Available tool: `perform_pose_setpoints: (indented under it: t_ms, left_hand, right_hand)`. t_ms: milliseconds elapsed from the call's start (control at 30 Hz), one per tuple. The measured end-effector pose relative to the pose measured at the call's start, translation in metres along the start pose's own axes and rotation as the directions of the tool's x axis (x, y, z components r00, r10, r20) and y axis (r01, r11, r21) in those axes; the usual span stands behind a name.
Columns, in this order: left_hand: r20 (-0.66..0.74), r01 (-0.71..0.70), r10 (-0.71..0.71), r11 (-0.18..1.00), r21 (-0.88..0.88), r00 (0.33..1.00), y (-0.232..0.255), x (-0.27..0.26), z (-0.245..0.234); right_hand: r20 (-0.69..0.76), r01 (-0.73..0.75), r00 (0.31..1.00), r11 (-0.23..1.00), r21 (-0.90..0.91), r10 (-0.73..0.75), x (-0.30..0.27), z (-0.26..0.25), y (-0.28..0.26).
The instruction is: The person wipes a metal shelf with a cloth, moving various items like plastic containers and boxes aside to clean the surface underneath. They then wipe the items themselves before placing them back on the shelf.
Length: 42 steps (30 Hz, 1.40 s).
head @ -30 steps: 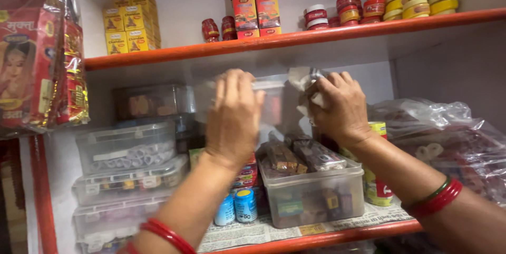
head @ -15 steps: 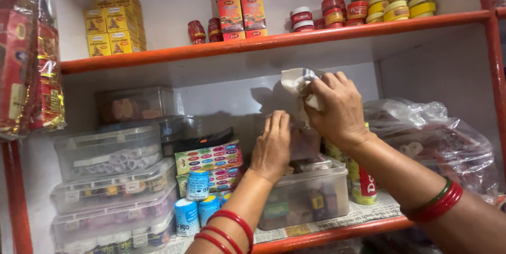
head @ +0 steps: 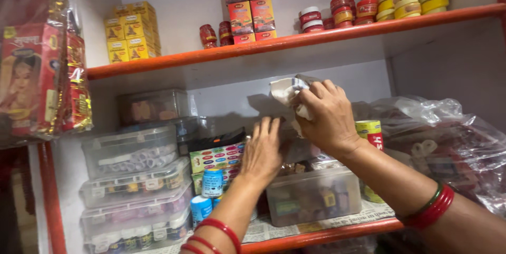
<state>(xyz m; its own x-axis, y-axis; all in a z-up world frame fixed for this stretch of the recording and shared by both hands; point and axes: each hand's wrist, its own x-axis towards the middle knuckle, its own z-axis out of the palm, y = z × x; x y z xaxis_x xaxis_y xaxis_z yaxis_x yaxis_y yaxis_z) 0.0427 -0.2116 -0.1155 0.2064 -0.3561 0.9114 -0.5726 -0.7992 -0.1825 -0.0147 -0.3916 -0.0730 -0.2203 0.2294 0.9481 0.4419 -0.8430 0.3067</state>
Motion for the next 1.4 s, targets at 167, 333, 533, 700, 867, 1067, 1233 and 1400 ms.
perform_pose_setpoints:
  t_ms: [167, 333, 533, 700, 867, 1067, 1233, 1400]
  left_hand:
    - [-0.145, 0.096, -0.06, 0.963, 0.252, 0.988, -0.055, -0.005, -0.061]
    - [-0.332, 0.361, -0.196, 0.738, 0.57, 0.923, -0.135, -0.015, -0.126]
    - [-0.229, 0.468, -0.409, 0.746, 0.473, 0.883, -0.17, -0.044, -0.129]
    - [-0.361, 0.456, -0.315, 0.779, 0.43, 0.878, -0.163, -0.049, -0.125]
    - [-0.379, 0.562, -0.424, 0.704, 0.434, 0.823, -0.143, -0.05, -0.13]
    - [-0.351, 0.528, -0.402, 0.726, 0.441, 0.846, -0.13, -0.052, -0.132]
    - [-0.379, 0.512, -0.379, 0.779, 0.363, 0.844, -0.121, -0.054, -0.144]
    - [-0.416, 0.453, -0.304, 0.83, 0.326, 0.857, -0.114, -0.052, -0.155]
  right_hand:
    - [0.013, 0.017, 1.0, 1.0, 0.007, -0.017, -0.001, 0.003, -0.003]
    - [0.029, 0.007, 1.0, 1.0, -0.005, -0.007, -0.001, 0.005, -0.002]
    - [0.008, -0.005, 1.0, 1.0, 0.026, 0.005, 0.005, 0.001, -0.007]
    - [0.019, -0.036, 0.999, 0.999, -0.012, 0.036, 0.01, -0.005, -0.007]
    - [0.004, -0.029, 1.0, 0.999, -0.033, 0.03, 0.009, -0.008, -0.002]
    - [0.037, -0.064, 0.997, 0.997, -0.045, 0.065, 0.004, -0.009, 0.0]
    - [0.016, -0.053, 0.998, 0.997, -0.048, 0.054, 0.004, -0.009, -0.001]
    - [0.041, -0.082, 0.996, 0.996, -0.019, 0.083, 0.006, -0.003, -0.009]
